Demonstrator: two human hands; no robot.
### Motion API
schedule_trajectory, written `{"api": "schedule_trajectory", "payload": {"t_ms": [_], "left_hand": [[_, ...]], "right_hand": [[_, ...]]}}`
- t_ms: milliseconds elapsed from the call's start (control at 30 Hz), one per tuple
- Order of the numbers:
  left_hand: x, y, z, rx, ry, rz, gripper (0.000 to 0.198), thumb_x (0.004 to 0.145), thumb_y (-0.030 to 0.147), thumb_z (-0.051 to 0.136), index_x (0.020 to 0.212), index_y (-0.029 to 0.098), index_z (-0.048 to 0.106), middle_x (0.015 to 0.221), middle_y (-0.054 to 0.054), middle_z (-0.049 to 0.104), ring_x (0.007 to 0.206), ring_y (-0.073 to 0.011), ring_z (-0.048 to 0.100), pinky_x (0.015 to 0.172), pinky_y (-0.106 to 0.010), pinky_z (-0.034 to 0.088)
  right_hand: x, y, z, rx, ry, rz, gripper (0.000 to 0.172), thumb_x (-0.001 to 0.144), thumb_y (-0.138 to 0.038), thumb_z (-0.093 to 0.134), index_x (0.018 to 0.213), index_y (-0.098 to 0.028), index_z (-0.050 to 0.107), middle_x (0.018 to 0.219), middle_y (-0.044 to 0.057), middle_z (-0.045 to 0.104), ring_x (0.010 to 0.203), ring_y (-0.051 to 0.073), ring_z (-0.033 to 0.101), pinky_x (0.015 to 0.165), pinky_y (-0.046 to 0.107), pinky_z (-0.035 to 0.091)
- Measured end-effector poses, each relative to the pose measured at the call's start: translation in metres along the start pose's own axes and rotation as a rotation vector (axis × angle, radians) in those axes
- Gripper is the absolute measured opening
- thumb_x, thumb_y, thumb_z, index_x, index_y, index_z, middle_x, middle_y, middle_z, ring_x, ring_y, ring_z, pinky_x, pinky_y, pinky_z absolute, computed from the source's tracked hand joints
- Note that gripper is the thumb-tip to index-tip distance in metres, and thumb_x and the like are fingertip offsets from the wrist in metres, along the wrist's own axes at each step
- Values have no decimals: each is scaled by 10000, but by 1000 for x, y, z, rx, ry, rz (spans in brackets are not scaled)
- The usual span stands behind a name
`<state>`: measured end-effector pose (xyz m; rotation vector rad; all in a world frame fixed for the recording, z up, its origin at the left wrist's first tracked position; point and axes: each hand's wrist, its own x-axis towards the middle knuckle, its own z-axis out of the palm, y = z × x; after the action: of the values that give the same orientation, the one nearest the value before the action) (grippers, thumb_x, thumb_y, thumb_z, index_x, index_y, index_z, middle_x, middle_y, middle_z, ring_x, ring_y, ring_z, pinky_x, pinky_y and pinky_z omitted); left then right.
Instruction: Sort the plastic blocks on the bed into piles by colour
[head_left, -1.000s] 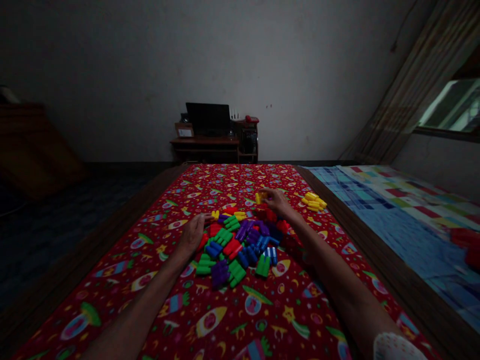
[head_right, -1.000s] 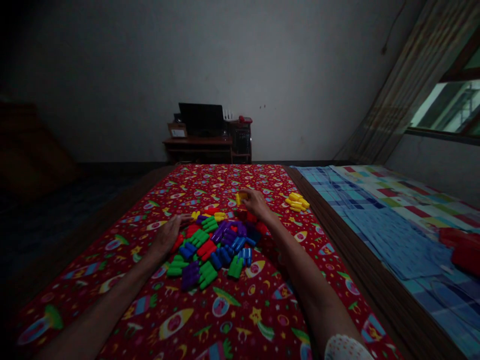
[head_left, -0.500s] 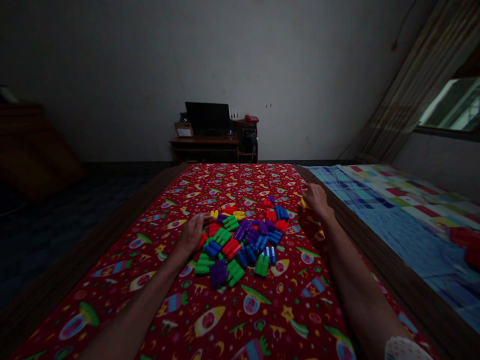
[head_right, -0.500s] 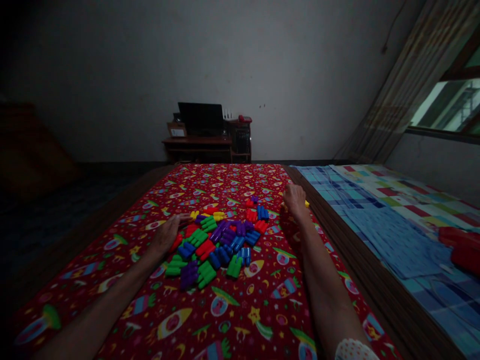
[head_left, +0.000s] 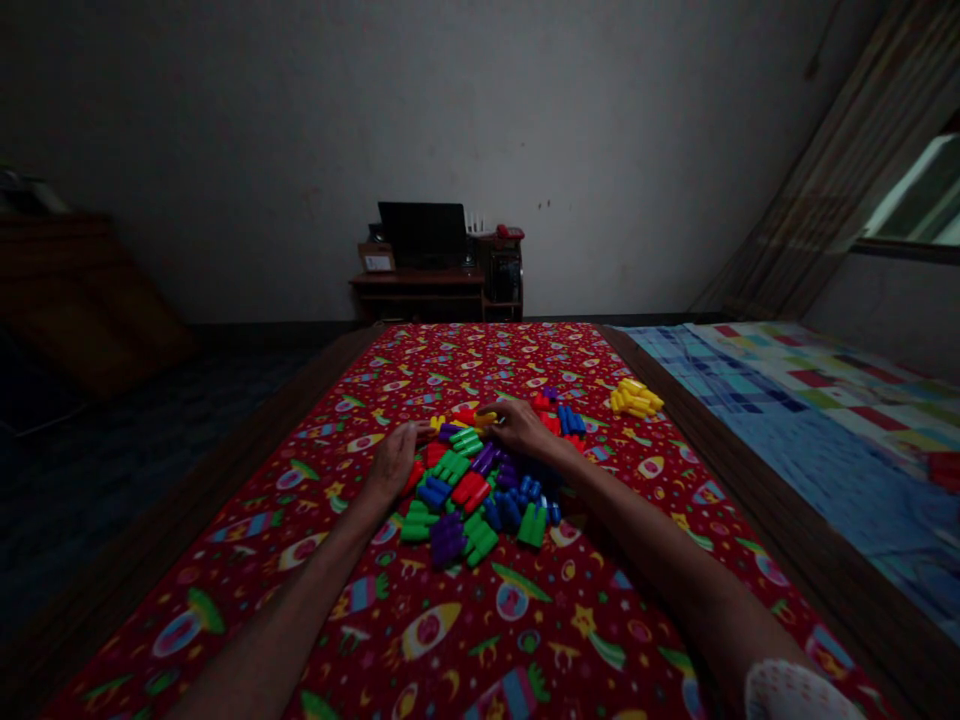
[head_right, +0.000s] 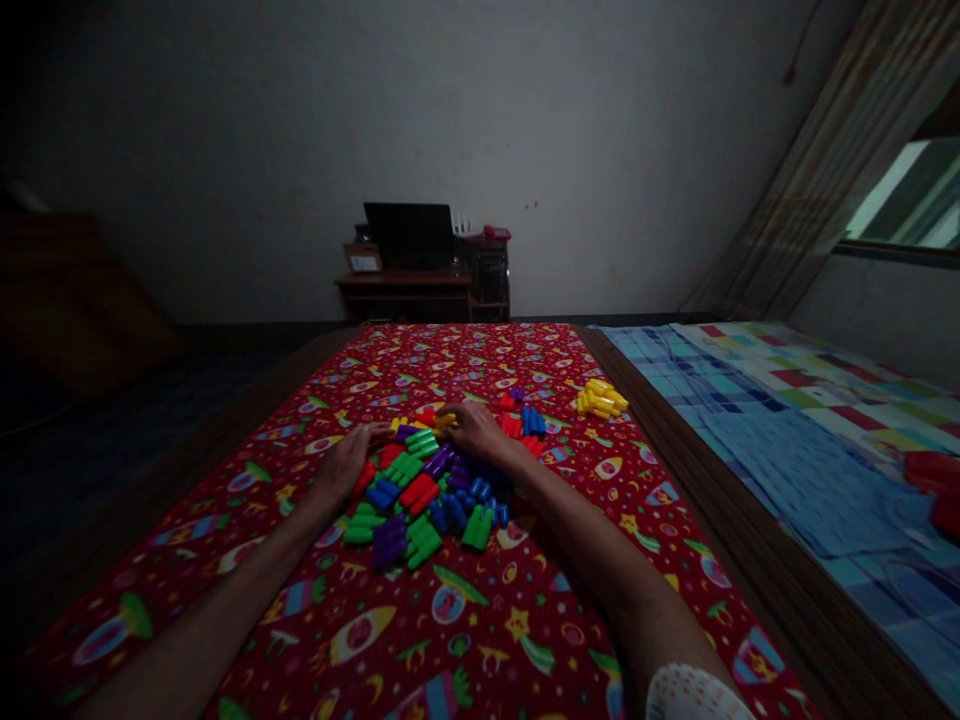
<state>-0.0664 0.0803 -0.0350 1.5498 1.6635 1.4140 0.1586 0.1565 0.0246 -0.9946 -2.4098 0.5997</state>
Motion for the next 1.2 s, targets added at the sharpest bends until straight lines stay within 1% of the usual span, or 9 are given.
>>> {"api": "schedule_trajectory", "payload": {"t_ms": [133, 333, 467, 600, 700, 800, 900, 1067, 1200], "left_hand": [[0, 1, 0, 13, 3, 0, 636, 870, 637, 285, 1038, 137, 642, 1064, -142, 704, 998, -259, 671, 927, -420, 520], [0, 5, -1, 89, 10, 24, 604, 879, 597, 268, 965, 153, 669, 1105, -134, 693, 1021, -255, 658, 940, -411, 510], [-3, 12, -2, 125, -6, 26, 586, 895, 549, 251, 992, 151, 670, 1086, -121, 696, 1017, -243, 656, 952, -398, 501], [-2, 11, -5, 221, 30, 82, 515, 885, 483, 290, 1024, 157, 663, 1153, -119, 663, 1098, -244, 612, 1020, -402, 449], [7, 4, -7, 329, 139, 118, 430, 815, 432, 415, 1042, 158, 658, 1214, -134, 618, 1180, -266, 552, 1062, -428, 402], [21, -2, -6, 361, 75, 72, 446, 723, 430, 520, 1035, 148, 668, 1139, -142, 639, 1067, -280, 602, 966, -435, 475], [31, -6, -2, 344, -49, 50, 432, 670, 433, 566, 975, 155, 695, 1019, -120, 680, 943, -273, 635, 876, -423, 513], [32, -8, 4, 284, -82, 18, 411, 717, 411, 508, 966, 141, 691, 876, -102, 712, 779, -242, 663, 748, -388, 544], [32, -3, 3, 297, -72, 72, 408, 701, 385, 541, 1019, 174, 686, 1010, -101, 714, 950, -262, 654, 879, -415, 511]], "right_hand": [[4, 24, -32, 26, 201, 113, 341, 790, -91, 544, 1065, -183, 723, 984, 55, 746, 844, 164, 679, 751, 244, 495], [-16, 72, -92, -373, 444, 383, 335, 835, -159, 489, 1079, -157, 718, 1014, 123, 730, 938, 217, 664, 807, 284, 473], [-44, 99, -106, -539, 406, 603, 347, 848, -169, 454, 1067, -158, 722, 1014, 146, 720, 942, 239, 662, 765, 292, 461], [-58, 108, -109, -605, 333, 663, 331, 843, -147, 456, 1028, -146, 731, 983, 158, 717, 942, 241, 659, 752, 285, 445], [-52, 98, -111, -598, 383, 580, 333, 861, -150, 429, 1006, -133, 729, 984, 171, 714, 921, 246, 653, 741, 290, 433], [-38, 72, -104, -537, 434, 416, 335, 873, -152, 411, 1000, -143, 721, 960, 148, 717, 885, 227, 641, 726, 275, 410], [-27, 37, -79, -427, 290, 187, 281, 837, -129, 443, 899, -158, 716, 870, 102, 712, 791, 187, 613, 677, 244, 370], [-25, -13, -28, -261, -35, -109, 191, 740, -69, 487, 757, -158, 656, 743, 42, 652, 651, 133, 509, 596, 224, 287], [-27, -24, -9, -174, -81, -205, 172, 707, -50, 484, 729, -155, 618, 705, 21, 602, 618, 118, 447, 583, 220, 264]]}}
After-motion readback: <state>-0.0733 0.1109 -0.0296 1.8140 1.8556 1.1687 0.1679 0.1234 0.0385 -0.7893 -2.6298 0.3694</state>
